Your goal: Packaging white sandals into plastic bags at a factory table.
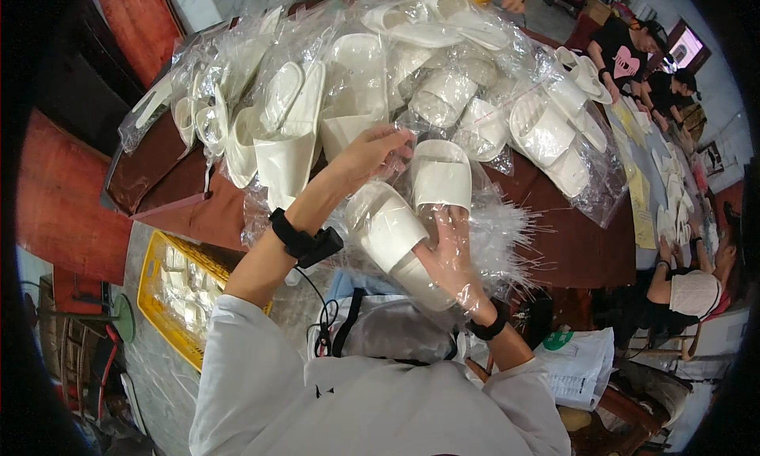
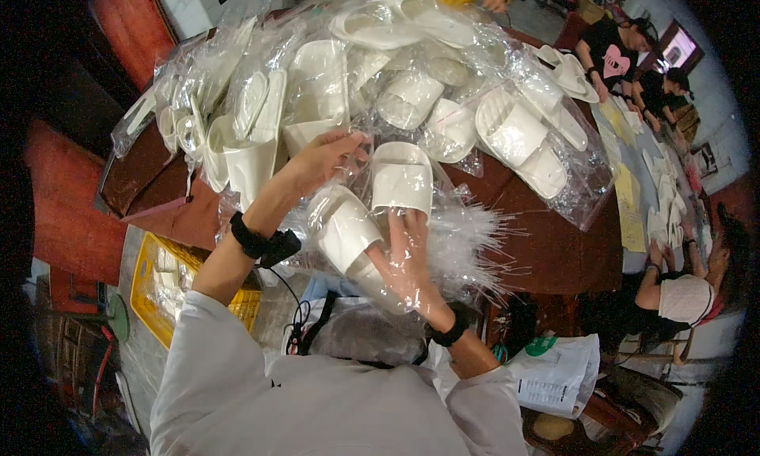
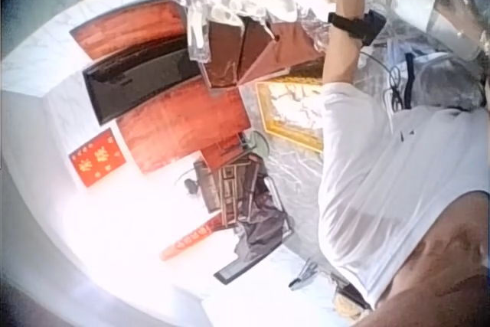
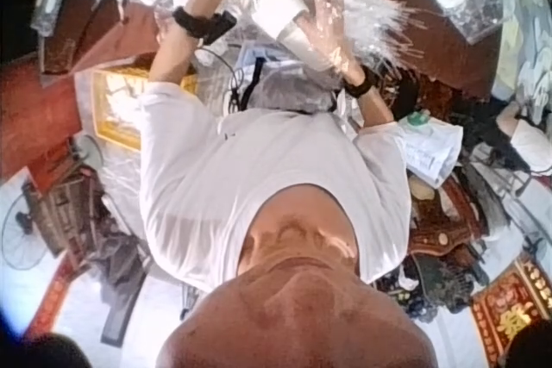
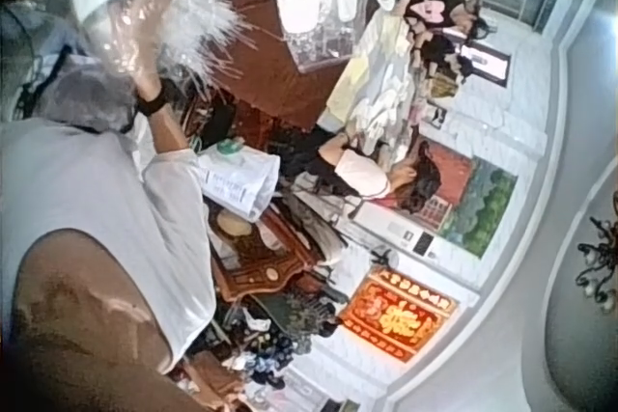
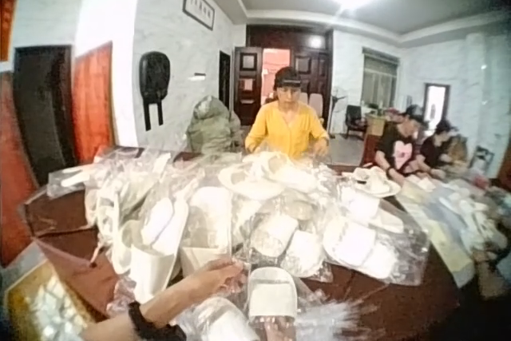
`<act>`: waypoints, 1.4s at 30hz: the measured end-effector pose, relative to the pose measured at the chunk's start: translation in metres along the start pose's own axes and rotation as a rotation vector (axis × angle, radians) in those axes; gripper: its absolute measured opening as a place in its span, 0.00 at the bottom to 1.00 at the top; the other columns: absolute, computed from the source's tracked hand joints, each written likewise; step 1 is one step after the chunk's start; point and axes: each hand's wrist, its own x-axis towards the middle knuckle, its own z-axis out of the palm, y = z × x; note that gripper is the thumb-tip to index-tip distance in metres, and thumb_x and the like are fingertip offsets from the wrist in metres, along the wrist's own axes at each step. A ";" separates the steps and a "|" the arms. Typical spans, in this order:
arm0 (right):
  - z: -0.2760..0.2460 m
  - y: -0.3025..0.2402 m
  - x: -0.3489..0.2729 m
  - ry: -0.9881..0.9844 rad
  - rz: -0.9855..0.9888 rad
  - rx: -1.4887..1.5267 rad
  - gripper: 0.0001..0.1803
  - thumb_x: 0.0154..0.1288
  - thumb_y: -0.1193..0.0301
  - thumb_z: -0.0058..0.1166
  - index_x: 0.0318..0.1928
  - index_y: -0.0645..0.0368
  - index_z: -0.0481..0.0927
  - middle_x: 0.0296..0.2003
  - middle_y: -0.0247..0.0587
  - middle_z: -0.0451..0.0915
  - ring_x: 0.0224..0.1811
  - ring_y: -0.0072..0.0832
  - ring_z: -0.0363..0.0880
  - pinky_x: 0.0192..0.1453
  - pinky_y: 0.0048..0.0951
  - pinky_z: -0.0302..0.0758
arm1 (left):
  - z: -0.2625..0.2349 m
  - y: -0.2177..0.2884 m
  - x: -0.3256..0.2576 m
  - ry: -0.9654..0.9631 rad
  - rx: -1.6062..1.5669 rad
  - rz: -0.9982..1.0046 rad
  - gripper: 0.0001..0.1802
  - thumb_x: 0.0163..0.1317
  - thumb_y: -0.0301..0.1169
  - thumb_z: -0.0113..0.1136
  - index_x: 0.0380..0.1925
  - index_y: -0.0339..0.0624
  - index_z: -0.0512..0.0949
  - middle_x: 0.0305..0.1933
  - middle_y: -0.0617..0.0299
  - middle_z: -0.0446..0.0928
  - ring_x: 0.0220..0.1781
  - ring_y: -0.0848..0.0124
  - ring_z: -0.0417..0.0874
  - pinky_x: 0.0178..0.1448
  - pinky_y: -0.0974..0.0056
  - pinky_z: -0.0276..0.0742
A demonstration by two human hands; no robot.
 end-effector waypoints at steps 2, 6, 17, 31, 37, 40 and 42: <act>-0.001 -0.006 0.009 -0.046 0.091 0.036 0.30 0.46 0.77 0.56 0.54 0.69 0.70 0.48 0.60 0.71 0.51 0.55 0.65 0.57 0.49 0.63 | 0.002 -0.003 0.001 -0.005 0.004 -0.004 0.17 0.68 0.41 0.53 0.48 0.41 0.77 0.34 0.67 0.77 0.32 0.80 0.75 0.34 0.75 0.70; 0.004 0.008 0.005 0.095 0.134 0.263 0.24 0.45 0.83 0.55 0.49 0.65 0.74 0.39 0.49 0.79 0.44 0.40 0.75 0.49 0.36 0.72 | 0.003 -0.002 0.000 -0.015 0.021 0.065 0.15 0.67 0.40 0.55 0.45 0.42 0.78 0.32 0.69 0.77 0.30 0.82 0.72 0.31 0.76 0.68; -0.081 0.000 -0.029 0.124 0.403 0.446 0.20 0.46 0.74 0.67 0.41 0.61 0.75 0.36 0.34 0.78 0.38 0.19 0.75 0.43 0.22 0.72 | 0.009 0.009 -0.023 0.156 0.371 0.486 0.09 0.58 0.33 0.65 0.30 0.37 0.79 0.25 0.71 0.75 0.25 0.84 0.68 0.29 0.74 0.63; -0.057 -0.005 -0.031 -0.144 0.450 0.971 0.31 0.55 0.79 0.62 0.60 0.58 0.66 0.45 0.36 0.75 0.46 0.22 0.74 0.50 0.24 0.72 | 0.032 -0.021 -0.064 -0.204 0.396 0.123 0.14 0.68 0.38 0.54 0.44 0.40 0.77 0.29 0.72 0.73 0.28 0.85 0.70 0.28 0.75 0.67; -0.062 -0.003 -0.025 -0.271 0.303 0.586 0.27 0.55 0.76 0.63 0.56 0.64 0.73 0.49 0.38 0.76 0.52 0.23 0.74 0.56 0.24 0.70 | 0.016 -0.035 -0.070 -0.232 0.467 0.222 0.13 0.66 0.35 0.58 0.41 0.35 0.77 0.32 0.66 0.77 0.31 0.82 0.74 0.30 0.74 0.72; -0.061 0.002 -0.026 -0.274 0.341 0.690 0.26 0.52 0.74 0.64 0.54 0.62 0.75 0.45 0.38 0.79 0.48 0.22 0.77 0.52 0.24 0.72 | 0.014 -0.027 -0.077 -0.202 0.439 0.178 0.12 0.65 0.34 0.59 0.40 0.35 0.78 0.31 0.66 0.77 0.31 0.82 0.74 0.30 0.73 0.72; -0.065 -0.002 -0.025 -0.178 0.207 0.504 0.27 0.51 0.73 0.64 0.54 0.61 0.75 0.43 0.39 0.80 0.45 0.26 0.78 0.48 0.25 0.73 | 0.005 -0.020 -0.081 -0.142 0.424 0.121 0.12 0.64 0.33 0.60 0.40 0.36 0.78 0.30 0.67 0.77 0.29 0.82 0.74 0.29 0.73 0.72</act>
